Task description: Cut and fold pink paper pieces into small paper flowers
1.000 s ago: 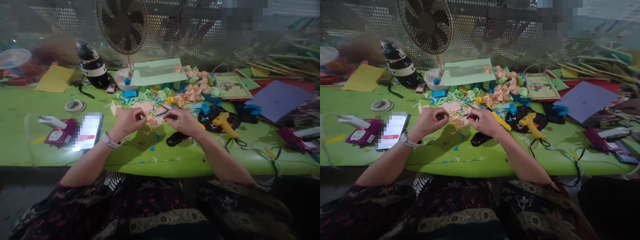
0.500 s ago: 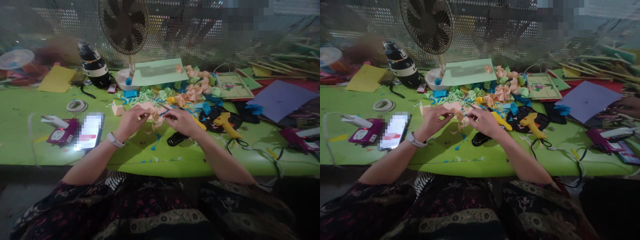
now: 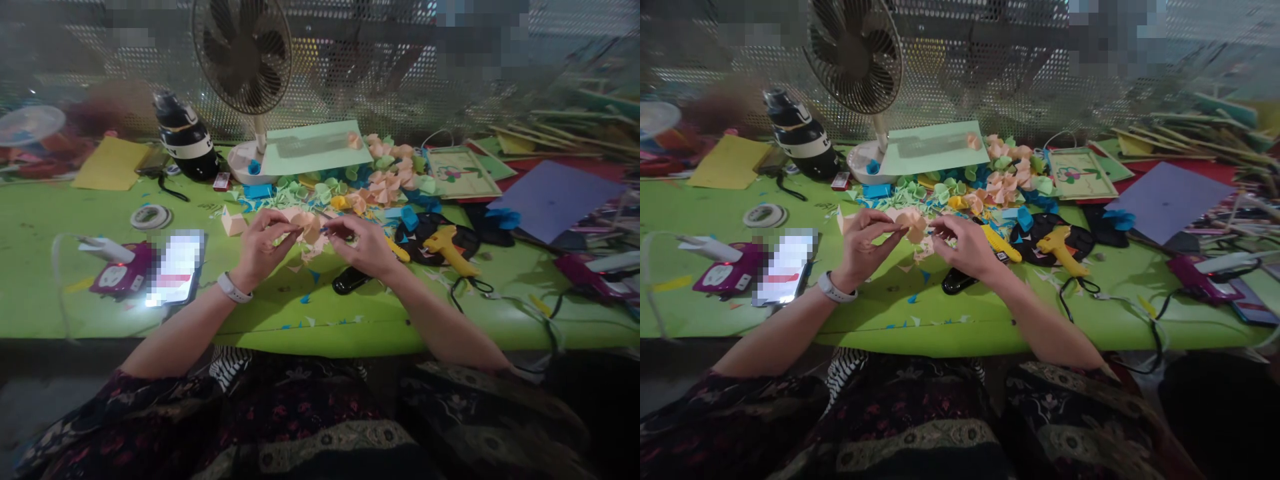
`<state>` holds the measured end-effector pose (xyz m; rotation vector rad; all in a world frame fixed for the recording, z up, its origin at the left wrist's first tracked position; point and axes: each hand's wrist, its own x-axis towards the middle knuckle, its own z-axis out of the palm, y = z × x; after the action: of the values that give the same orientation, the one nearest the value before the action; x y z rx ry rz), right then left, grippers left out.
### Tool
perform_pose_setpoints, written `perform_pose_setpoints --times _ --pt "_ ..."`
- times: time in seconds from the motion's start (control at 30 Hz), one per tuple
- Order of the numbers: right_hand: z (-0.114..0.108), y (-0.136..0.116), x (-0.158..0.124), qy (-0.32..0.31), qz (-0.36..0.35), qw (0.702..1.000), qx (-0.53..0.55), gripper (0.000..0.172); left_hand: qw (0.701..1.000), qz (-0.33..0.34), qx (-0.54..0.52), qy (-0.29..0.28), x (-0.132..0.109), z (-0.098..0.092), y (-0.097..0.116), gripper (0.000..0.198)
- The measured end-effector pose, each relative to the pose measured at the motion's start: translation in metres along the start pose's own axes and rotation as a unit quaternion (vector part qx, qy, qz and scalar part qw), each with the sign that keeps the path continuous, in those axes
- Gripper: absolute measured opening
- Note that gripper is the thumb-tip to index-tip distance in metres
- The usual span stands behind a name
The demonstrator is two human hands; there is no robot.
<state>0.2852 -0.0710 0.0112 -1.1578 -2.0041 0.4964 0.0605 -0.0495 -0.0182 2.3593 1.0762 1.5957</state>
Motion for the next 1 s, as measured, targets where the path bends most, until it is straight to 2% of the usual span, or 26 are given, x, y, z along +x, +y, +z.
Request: perform_pose_setpoints --times 0.13,0.27,0.43,0.53,0.67,0.87,1.0 --pt "-0.014 0.005 0.005 0.06 0.019 0.998 -0.019 0.017 0.999 -0.013 0.013 0.036 0.005 -0.001 -0.003 0.005" --pt "-0.031 0.013 0.011 0.098 0.045 0.994 -0.033 0.014 0.997 -0.069 -0.02 0.021 0.005 -0.001 -0.009 0.011" --pt "-0.045 0.022 0.015 0.106 0.079 0.99 -0.058 0.015 0.975 -0.176 -0.132 -0.021 0.001 0.001 -0.012 0.018" --pt "-0.049 0.027 0.017 0.079 0.092 0.987 -0.103 0.014 0.961 -0.216 -0.17 -0.026 0.0 0.002 -0.013 0.02" --pt "-0.052 0.032 0.017 0.049 0.111 0.976 -0.179 0.016 0.958 -0.217 -0.185 -0.014 0.002 0.003 -0.018 0.017" --pt "-0.06 0.039 0.019 0.046 0.141 0.959 -0.242 0.017 0.98 -0.163 -0.11 0.022 0.004 0.003 -0.029 0.012" --pt "-0.062 0.042 0.019 0.039 0.149 0.952 -0.263 0.018 0.976 -0.184 -0.118 0.018 0.004 0.002 -0.03 0.014"
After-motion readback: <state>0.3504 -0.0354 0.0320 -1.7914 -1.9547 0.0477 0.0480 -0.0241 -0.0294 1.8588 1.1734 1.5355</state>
